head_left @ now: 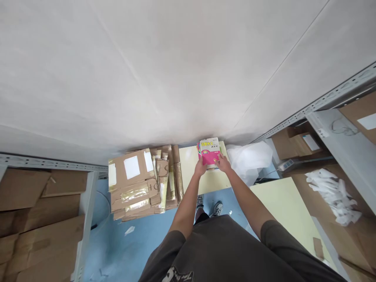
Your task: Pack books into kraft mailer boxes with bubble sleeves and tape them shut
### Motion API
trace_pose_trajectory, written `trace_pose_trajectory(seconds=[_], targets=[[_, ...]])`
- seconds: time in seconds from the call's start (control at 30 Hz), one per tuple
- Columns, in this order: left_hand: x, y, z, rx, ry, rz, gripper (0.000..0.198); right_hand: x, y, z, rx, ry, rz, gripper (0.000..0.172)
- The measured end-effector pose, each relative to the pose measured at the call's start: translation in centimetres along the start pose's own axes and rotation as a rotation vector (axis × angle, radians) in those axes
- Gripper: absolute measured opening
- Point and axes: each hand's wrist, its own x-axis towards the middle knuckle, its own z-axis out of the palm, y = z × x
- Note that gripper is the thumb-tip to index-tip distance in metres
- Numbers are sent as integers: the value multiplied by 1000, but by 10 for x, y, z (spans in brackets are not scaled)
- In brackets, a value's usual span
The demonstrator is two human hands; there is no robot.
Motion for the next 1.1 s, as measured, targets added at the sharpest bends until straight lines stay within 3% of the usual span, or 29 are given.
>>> trace_pose_trajectory(seconds=[0.17,0.33,0.43,0.6,0.77,0.9,0.97,1.1], targets=[[2,-8,-1,73,80,-74,77,1,5,16,-25,-13,96,77],[-5,-8,-15,122,172,-183,61,0,-6,34,57,-1,21,80],[-12,-9,-25,8,170,-225,55,1,-16,41,42,7,-17,80],[-28,-9,-39,-183,130,-254,65,-4,-33,39,5,-52,31,81],[-39,0,-55,-216,53,-138,57,-21,-39,26,88,13,21,82],[-50,11,-67,-238,-78,-72,63,-44,-44,9,448,112,-17,94],[-56,21,-68,-260,-147,-28,68,-58,-47,-3,717,84,-27,96],[-66,48,-58,-217,-275,37,77,-88,-46,-34,1055,77,10,75]])
